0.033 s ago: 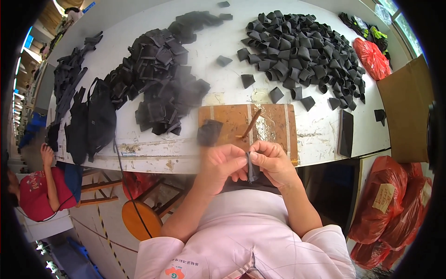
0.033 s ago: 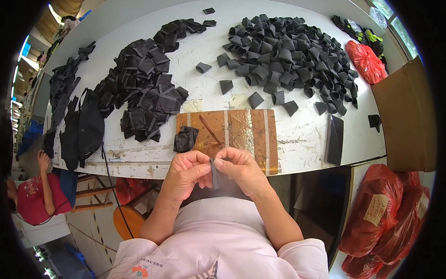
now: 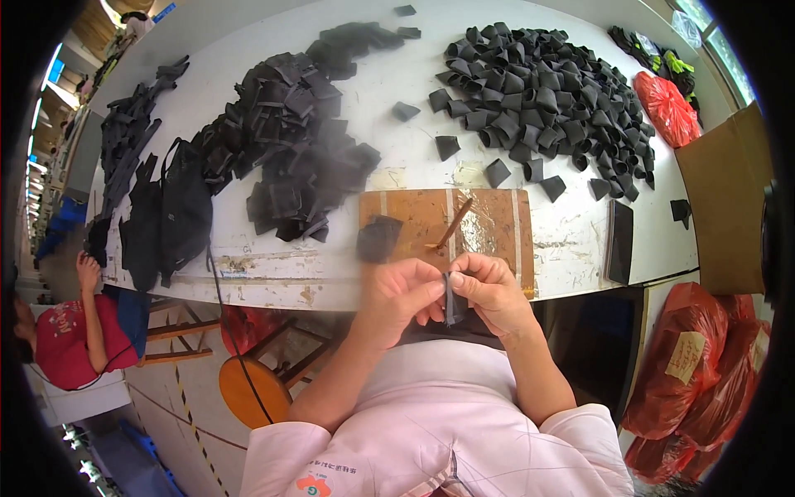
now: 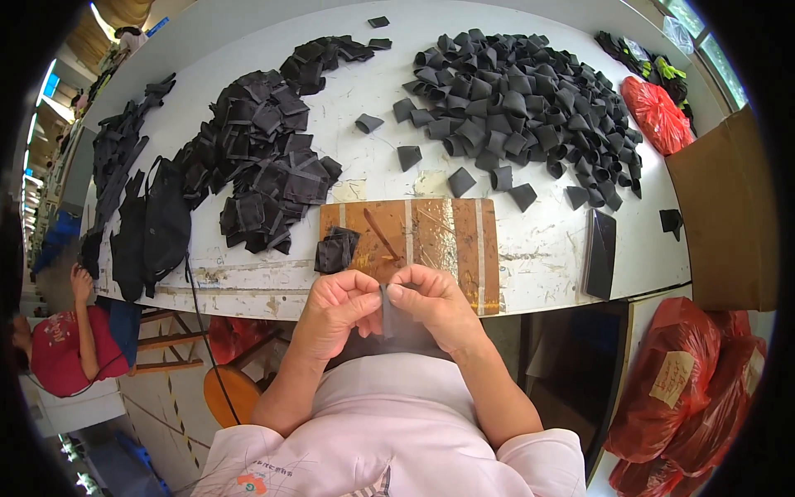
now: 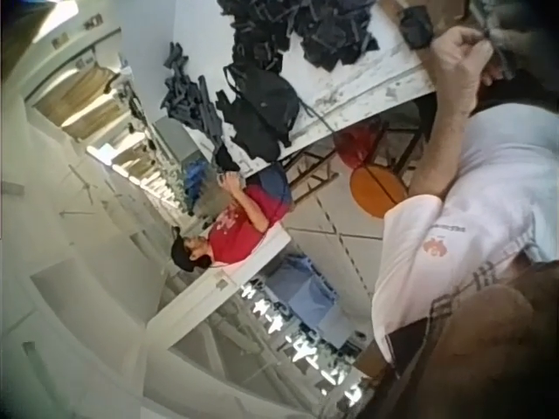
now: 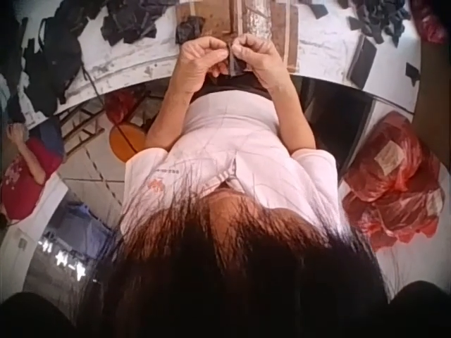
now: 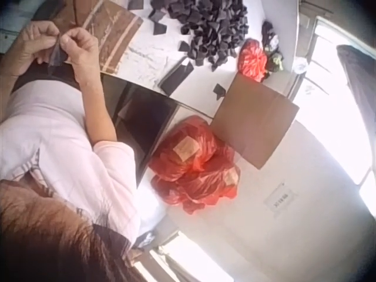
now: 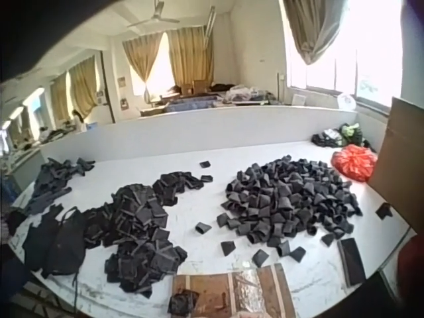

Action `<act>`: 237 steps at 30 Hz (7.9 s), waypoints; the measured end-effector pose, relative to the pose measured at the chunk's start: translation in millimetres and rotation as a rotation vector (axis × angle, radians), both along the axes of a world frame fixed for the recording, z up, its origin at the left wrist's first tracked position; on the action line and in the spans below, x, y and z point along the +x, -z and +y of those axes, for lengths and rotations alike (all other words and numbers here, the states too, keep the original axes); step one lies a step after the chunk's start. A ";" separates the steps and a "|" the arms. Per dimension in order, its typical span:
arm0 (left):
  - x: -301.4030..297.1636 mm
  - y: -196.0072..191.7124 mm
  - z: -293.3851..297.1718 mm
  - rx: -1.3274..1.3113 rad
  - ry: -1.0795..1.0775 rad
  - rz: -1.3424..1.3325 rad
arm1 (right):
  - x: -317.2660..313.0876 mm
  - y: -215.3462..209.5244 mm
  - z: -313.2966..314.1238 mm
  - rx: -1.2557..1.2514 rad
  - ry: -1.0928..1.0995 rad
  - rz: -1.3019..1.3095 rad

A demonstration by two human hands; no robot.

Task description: The recorder is inspecting and separating small black rubber or fabric components at a workbench in a factory setting.

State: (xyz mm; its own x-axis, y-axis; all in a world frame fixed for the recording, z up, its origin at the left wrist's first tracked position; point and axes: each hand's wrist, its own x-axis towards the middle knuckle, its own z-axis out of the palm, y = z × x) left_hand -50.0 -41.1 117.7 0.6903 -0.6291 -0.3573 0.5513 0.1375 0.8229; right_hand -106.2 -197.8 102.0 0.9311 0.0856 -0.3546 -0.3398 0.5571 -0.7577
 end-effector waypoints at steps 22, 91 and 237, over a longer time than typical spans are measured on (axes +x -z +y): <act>-19.5 0.6 -31.2 0.241 -0.527 -0.511 | 10.5 -1.6 25.8 -1.404 0.472 -0.474; 20.3 54.6 13.9 0.849 -0.394 -1.245 | 13.3 12.4 28.0 -0.741 0.023 -0.078; -14.0 -24.2 -13.8 -0.174 -0.308 -0.238 | 9.5 -35.7 8.4 0.333 0.045 -0.015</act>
